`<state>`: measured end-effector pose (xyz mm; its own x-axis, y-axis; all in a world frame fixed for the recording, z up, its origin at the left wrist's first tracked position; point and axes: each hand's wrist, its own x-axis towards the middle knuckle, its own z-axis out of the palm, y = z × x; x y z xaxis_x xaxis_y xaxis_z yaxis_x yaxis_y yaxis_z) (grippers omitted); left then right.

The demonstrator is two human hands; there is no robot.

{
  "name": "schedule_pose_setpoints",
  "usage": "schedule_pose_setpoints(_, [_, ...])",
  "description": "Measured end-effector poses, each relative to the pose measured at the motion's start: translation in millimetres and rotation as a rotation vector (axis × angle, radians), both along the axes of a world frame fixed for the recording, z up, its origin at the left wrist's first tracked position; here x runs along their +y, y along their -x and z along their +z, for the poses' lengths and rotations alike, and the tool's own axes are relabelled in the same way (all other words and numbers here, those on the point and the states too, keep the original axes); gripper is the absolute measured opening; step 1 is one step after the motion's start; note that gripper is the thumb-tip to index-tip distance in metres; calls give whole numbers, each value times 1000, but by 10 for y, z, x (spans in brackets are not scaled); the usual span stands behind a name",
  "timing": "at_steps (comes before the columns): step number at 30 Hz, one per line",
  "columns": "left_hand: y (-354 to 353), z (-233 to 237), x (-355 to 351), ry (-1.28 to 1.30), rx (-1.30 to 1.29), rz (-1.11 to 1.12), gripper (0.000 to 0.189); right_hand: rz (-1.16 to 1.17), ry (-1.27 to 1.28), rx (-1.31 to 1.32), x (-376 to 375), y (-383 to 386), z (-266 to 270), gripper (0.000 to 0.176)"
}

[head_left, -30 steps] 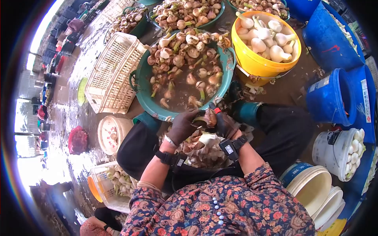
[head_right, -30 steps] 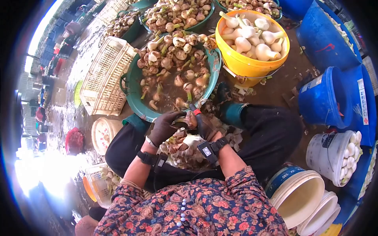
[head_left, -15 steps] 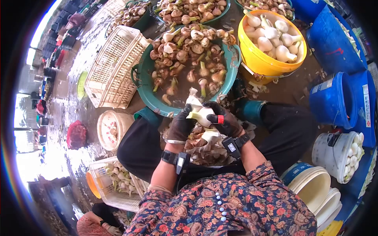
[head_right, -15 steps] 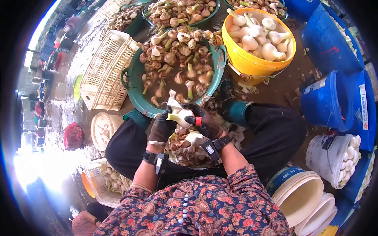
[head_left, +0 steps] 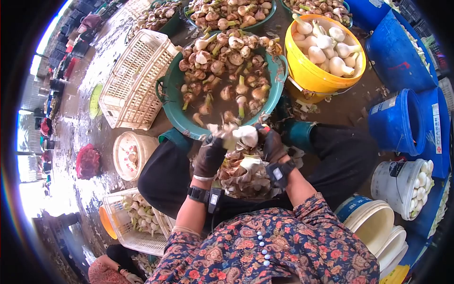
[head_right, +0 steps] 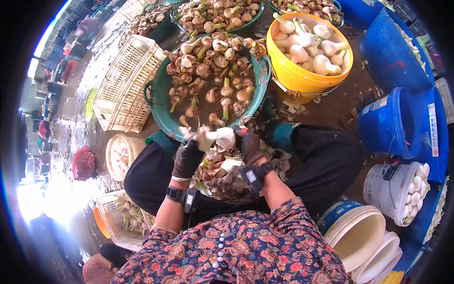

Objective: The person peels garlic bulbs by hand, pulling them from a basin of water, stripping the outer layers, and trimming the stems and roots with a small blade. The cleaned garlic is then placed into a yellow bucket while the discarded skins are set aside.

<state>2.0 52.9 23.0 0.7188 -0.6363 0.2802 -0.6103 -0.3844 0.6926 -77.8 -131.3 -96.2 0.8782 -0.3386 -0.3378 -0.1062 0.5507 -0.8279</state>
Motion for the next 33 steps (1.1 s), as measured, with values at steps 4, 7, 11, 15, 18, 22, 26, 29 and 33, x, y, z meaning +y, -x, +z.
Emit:
schedule_pose_setpoints(4, [89,277,134,16,342,-158,11,-56,-215,-157,-110,0,-104,28])
schedule_pose_setpoints(7, [48,229,329,560,1206,7,9,-56,-415,-384,-154,-11,79,19])
schedule_pose_setpoints(11, [-137,150,601,987,903,-208,38,-34,-497,-290,-144,10,52,21])
schedule_pose_setpoints(15, [-488,429,302,75,1154,-297,33,77,302,-299,-211,-39,-181,28])
schedule_pose_setpoints(18, [-776,-197,-72,-446,776,-269,47,-109,-625,14,-271,-122,198,32])
schedule_pose_setpoints(22, [-1208,-929,-367,-370,260,-231,58,-93,-843,-580,-716,-166,1119,44])
schedule_pose_setpoints(26, [-1408,-1531,-681,-790,400,-300,63,-206,-577,-396,-939,-186,1279,65])
schedule_pose_setpoints(29, [-1366,-1693,-723,-646,464,-292,63,-120,-51,-19,-710,-151,666,49])
schedule_pose_setpoints(33, [-1066,-1057,-682,-148,1080,-159,54,-263,526,147,-150,-370,211,31])
